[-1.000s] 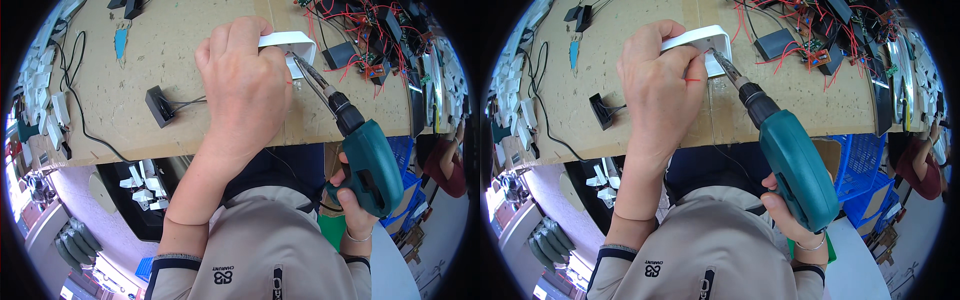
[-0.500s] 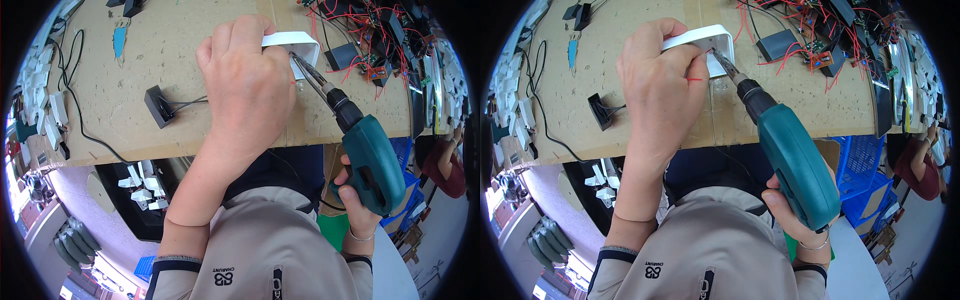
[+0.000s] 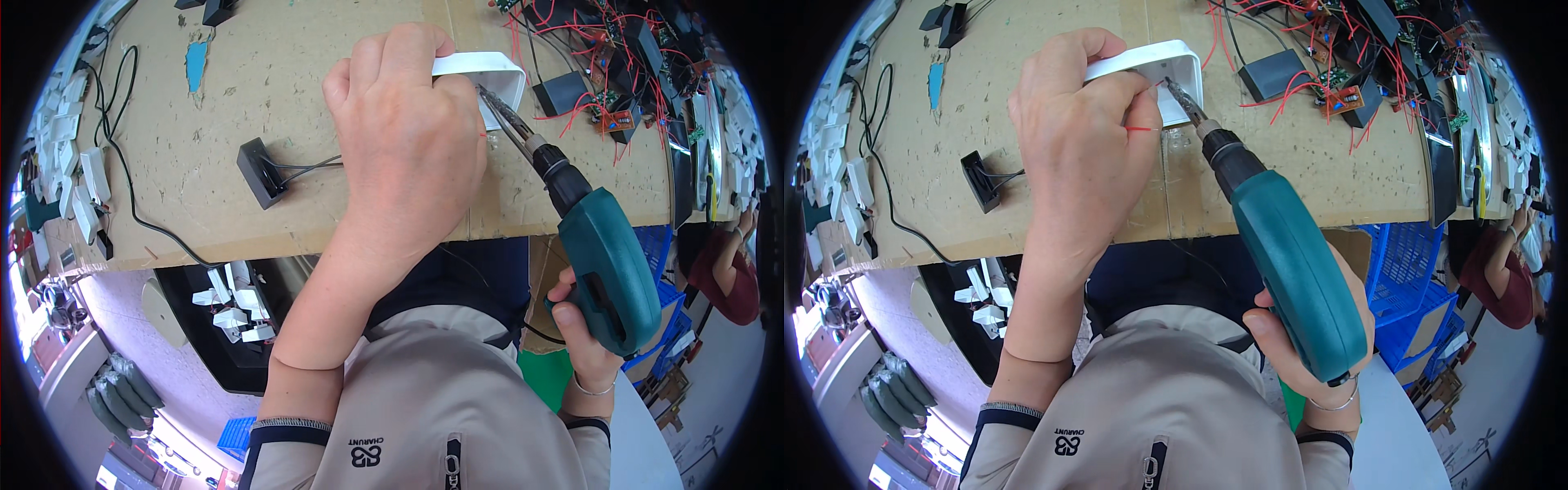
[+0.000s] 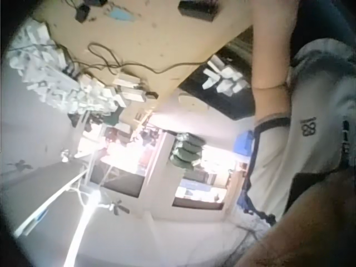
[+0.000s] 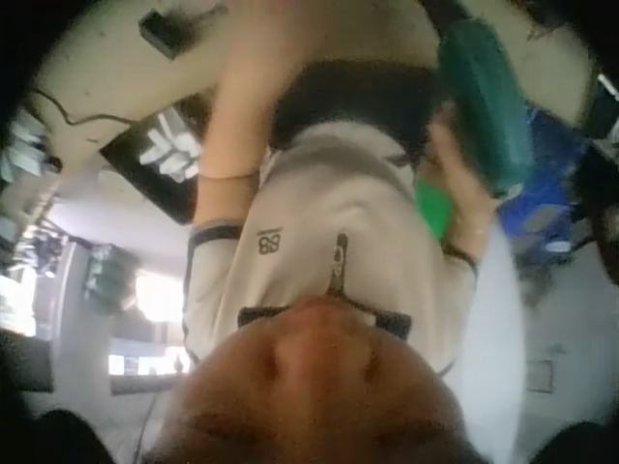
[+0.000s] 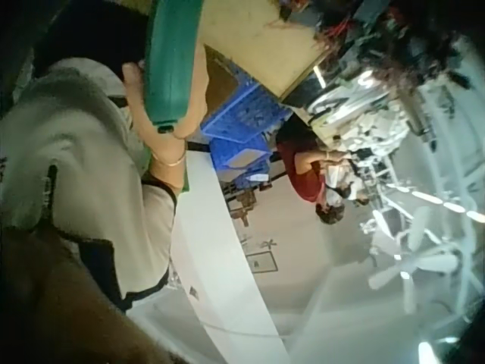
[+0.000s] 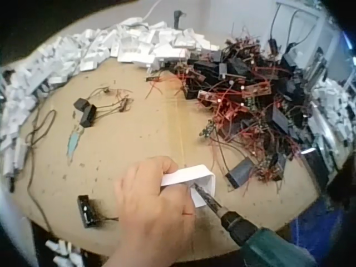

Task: Soldering wires onto electronic components inside a plastic housing at an assembly workstation.

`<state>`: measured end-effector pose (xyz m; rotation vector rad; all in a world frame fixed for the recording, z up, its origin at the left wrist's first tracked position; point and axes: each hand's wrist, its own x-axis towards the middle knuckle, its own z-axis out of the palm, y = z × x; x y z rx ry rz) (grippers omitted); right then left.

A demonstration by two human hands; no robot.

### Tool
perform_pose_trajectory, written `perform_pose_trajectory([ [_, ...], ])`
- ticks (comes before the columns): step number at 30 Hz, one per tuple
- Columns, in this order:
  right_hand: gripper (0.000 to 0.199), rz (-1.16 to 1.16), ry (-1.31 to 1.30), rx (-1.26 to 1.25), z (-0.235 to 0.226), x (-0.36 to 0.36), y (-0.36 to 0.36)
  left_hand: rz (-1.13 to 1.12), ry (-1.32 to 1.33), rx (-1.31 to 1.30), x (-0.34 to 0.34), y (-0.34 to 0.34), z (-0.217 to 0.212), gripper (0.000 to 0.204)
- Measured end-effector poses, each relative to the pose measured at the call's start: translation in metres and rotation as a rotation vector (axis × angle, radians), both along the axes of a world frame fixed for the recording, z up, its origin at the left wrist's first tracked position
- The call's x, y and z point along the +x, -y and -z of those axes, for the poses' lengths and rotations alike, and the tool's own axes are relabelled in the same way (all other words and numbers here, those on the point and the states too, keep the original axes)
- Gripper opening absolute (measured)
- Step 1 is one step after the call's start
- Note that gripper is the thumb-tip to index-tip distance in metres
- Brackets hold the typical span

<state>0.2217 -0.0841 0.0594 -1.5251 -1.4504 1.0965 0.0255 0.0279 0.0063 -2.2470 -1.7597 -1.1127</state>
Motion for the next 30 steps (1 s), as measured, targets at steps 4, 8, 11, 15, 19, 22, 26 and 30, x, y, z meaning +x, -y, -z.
perform_pose_trajectory([
  [4, 0.041, -0.002, 0.003, -0.055, -0.004, -0.001, 0.000, -0.006, 0.001, 0.001, 0.000, 0.000, 0.000, 0.002],
  [8, 0.044, -0.002, 0.026, -0.017, -0.002, 0.001, 0.004, -0.007, 0.013, 0.005, 0.001, 0.000, -0.001, 0.002],
  [11, 0.052, 0.104, -0.080, -0.042, -0.002, -0.005, 0.007, -0.007, 0.016, 0.012, 0.001, 0.000, 0.000, 0.001],
  [15, 0.058, -0.009, 0.004, -0.020, -0.001, 0.000, 0.006, -0.021, 0.012, 0.019, 0.001, 0.000, 0.000, 0.001],
  [19, 0.056, 0.070, -0.068, -0.046, -0.002, -0.004, 0.009, -0.018, 0.012, 0.022, 0.002, 0.000, 0.000, 0.001],
  [22, 0.054, 0.057, -0.062, -0.040, -0.002, -0.003, 0.009, -0.010, 0.019, 0.018, 0.002, 0.001, -0.001, 0.001],
  [26, 0.053, 0.069, -0.084, -0.056, -0.003, -0.006, 0.009, -0.013, 0.020, 0.010, 0.001, 0.001, -0.001, 0.002],
  [30, 0.053, 0.072, -0.073, -0.063, -0.002, -0.007, 0.007, -0.006, 0.020, 0.012, 0.000, 0.001, -0.001, 0.002],
])
